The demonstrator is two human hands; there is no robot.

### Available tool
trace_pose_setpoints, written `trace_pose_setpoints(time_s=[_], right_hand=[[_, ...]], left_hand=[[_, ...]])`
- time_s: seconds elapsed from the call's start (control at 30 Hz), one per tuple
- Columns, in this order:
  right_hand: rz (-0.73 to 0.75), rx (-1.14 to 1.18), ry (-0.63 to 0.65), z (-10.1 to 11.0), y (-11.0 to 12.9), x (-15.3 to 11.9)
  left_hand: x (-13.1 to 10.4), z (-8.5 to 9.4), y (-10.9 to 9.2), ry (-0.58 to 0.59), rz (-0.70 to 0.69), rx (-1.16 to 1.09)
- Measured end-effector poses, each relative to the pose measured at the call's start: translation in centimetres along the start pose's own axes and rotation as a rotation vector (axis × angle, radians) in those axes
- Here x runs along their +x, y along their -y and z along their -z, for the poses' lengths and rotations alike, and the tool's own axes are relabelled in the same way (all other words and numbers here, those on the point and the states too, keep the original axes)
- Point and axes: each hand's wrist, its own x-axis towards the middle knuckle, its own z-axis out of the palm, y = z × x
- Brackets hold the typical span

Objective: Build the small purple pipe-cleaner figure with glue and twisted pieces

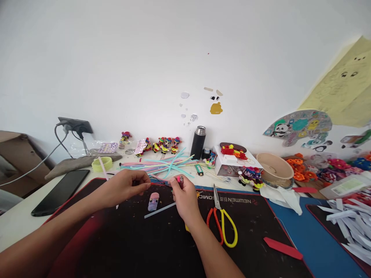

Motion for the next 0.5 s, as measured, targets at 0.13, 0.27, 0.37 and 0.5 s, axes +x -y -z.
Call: trace_pose_setpoints(time_s=[0.13,0.27,0.37,0.5], right_hand=[[-0.014,0.013,0.035,-0.22,0.45,-0.22],[0.012,-0.039,0.084,-0.24,0.27,-0.35],[0.052,-0.159,0.071,-0.08,-0.12,-0.38],[0.092,-0.287,0.055,0.10,-0.27,-0.48]], left_hand=[[0.00,0.11,-0.31,-0.005,-0.008,-0.012],[-0.13,-0.04,-0.65,-0.016,-0.012,-0.002],[-0.17,-0.27,-0.55,-0.011,-0.022,-0.001],[-0.17,-0.42,-0.18,0.000,-0.020,-0.026]])
